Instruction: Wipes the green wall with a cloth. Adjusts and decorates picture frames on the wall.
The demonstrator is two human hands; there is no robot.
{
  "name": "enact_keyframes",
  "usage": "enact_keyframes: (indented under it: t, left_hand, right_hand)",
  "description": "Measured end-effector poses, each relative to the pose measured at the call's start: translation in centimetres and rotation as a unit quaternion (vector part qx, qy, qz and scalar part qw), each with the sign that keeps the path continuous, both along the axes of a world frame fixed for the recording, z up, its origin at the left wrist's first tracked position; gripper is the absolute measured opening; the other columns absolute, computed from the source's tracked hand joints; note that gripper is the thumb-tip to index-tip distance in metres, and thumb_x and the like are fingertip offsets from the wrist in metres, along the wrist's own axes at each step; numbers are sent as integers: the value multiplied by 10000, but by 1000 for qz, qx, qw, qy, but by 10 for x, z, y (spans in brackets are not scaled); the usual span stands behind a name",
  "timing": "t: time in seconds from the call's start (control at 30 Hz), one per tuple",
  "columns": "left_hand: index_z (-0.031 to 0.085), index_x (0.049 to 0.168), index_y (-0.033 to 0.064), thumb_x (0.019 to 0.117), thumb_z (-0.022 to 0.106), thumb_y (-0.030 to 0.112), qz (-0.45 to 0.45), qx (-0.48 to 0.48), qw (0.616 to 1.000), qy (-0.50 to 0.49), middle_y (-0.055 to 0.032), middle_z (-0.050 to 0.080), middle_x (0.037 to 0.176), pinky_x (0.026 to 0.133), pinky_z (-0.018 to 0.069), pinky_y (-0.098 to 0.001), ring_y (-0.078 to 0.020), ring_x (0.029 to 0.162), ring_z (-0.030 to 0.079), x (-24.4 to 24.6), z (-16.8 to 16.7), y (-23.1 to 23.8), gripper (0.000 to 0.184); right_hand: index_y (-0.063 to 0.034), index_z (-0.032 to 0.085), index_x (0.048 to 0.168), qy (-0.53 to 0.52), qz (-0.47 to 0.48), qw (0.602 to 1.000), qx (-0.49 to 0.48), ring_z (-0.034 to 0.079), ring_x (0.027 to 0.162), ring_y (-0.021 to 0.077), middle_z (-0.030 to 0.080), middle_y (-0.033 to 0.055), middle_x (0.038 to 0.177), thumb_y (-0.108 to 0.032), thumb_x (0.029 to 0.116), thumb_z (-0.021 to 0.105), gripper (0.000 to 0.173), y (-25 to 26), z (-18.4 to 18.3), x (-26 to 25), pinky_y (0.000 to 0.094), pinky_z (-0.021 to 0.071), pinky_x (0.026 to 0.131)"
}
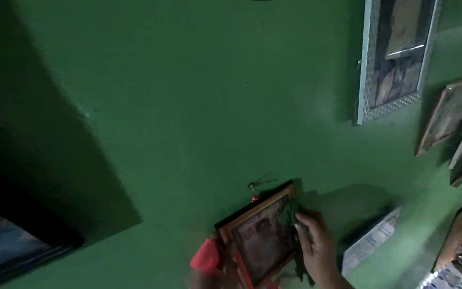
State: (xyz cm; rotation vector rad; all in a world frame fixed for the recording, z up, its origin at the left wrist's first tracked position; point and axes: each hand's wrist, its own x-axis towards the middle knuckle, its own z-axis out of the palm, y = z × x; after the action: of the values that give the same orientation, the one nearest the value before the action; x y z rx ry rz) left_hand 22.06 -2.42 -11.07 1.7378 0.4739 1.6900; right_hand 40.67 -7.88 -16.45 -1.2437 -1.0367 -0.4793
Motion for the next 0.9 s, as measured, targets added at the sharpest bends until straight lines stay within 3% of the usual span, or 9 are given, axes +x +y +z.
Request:
enact_keyframes:
  t: [0.07,0.17,0.23,0.33,0.43,0.5,0.63,0.73,0.9]
  left_hand:
    - [541,1181,-134,907,637,-61,7,0,1000,8,64,704,984,738,586,-178,53,835,661,0,2,-1,299]
    - [551,1170,-137,910,634,-60,15,-2,1000,14,68,711,976,729,582,-170,61,820,659,0,4,-3,284]
    - [545,1180,-151,915,636,-48,19,3,999,29,51,703,964,710,577,-166,59,791,651,-1,4,-3,298]
    - [546,1174,-152,920,645,-28,33,-1,999,40,43,697,923,656,567,-160,64,726,633,-2,6,-5,299]
    - [540,1185,-163,916,652,-26,44,-1,998,37,27,702,959,720,581,-164,57,796,656,-1,7,-7,322]
    - [547,1191,-155,905,658,-38,39,-3,999,22,25,710,991,754,587,-170,48,842,668,0,4,-7,328]
    - [567,1174,-151,920,658,-19,59,-1,998,30,10,706,969,721,577,-154,58,808,655,2,4,-7,300]
    - [568,1151,-135,919,663,-11,62,4,998,30,28,701,933,686,581,-157,55,772,655,2,3,-5,280]
    - [586,1114,-123,919,661,11,78,24,996,37,44,691,924,690,565,-139,74,776,639,3,3,-7,248]
  right_hand:
    - [34,724,1074,9,4,1000,-27,685,1036,212,681,232,1094,25,899,584,225,-8,-29,-2,249,559,915]
    - [44,735,1063,14,24,998,-55,688,1072,247,685,250,1123,50,885,599,224,-17,-37,1,275,560,938]
    - [6,742,1069,-8,15,1000,-17,682,1071,199,686,226,1117,-22,926,595,206,-9,-19,7,236,550,936]
    - [-13,758,1064,-45,-5,998,42,685,1043,159,694,177,1103,-65,942,633,182,6,40,17,227,565,896]
    - [-47,755,1116,-82,-3,994,68,658,1046,121,666,132,1119,-48,950,619,214,14,74,22,199,553,900]
    - [-39,747,1094,-91,-2,994,56,652,1030,114,656,130,1104,-65,950,623,192,12,62,24,193,553,893]
    - [-44,755,992,-82,-31,996,-5,675,963,167,680,163,1024,-76,925,630,145,-2,-8,19,213,560,872]
    - [-32,779,961,-73,-39,994,-70,702,915,257,699,189,995,-18,852,649,170,-16,-50,14,310,598,825]
    - [-38,783,986,-52,-13,976,-211,715,893,300,708,186,994,-49,869,671,162,-37,-59,11,390,616,780]
